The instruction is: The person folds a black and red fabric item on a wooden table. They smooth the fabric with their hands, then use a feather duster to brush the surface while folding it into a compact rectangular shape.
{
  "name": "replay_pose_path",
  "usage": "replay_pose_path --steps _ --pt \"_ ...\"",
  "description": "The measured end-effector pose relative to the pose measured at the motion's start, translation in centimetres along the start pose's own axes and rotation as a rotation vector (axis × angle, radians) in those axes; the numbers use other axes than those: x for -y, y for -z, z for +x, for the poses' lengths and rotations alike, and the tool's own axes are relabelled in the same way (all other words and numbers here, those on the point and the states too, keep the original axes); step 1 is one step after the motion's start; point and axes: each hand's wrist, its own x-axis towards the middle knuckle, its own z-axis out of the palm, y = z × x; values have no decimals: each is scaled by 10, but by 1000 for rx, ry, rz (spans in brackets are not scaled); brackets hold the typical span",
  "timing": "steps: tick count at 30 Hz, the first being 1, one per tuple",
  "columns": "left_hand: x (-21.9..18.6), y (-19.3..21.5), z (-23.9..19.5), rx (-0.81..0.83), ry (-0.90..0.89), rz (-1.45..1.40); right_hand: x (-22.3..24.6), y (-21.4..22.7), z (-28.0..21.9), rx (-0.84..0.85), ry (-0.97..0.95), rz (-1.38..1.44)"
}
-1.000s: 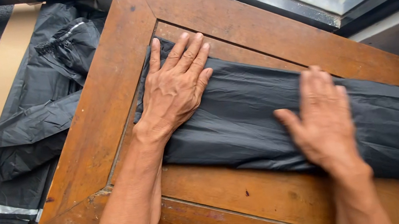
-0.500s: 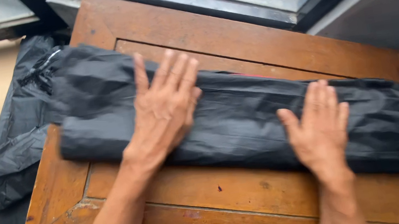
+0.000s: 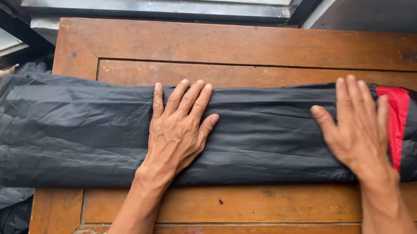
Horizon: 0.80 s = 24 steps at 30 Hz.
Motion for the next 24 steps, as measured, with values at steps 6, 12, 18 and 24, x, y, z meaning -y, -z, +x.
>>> replay_pose_path --steps 6,12,18,24 --pt "1 9 7 -26 14 -2 -36 -8 8 -306 262 -130" --pt "13 8 3 -10 59 54 -40 -16 10 -472 297 -47" --pt "25 21 6 39 52 48 -43 -9 4 -432 237 -3" --pt "25 32 6 93 -6 -84 -59 -8 -9 -401 235 94"
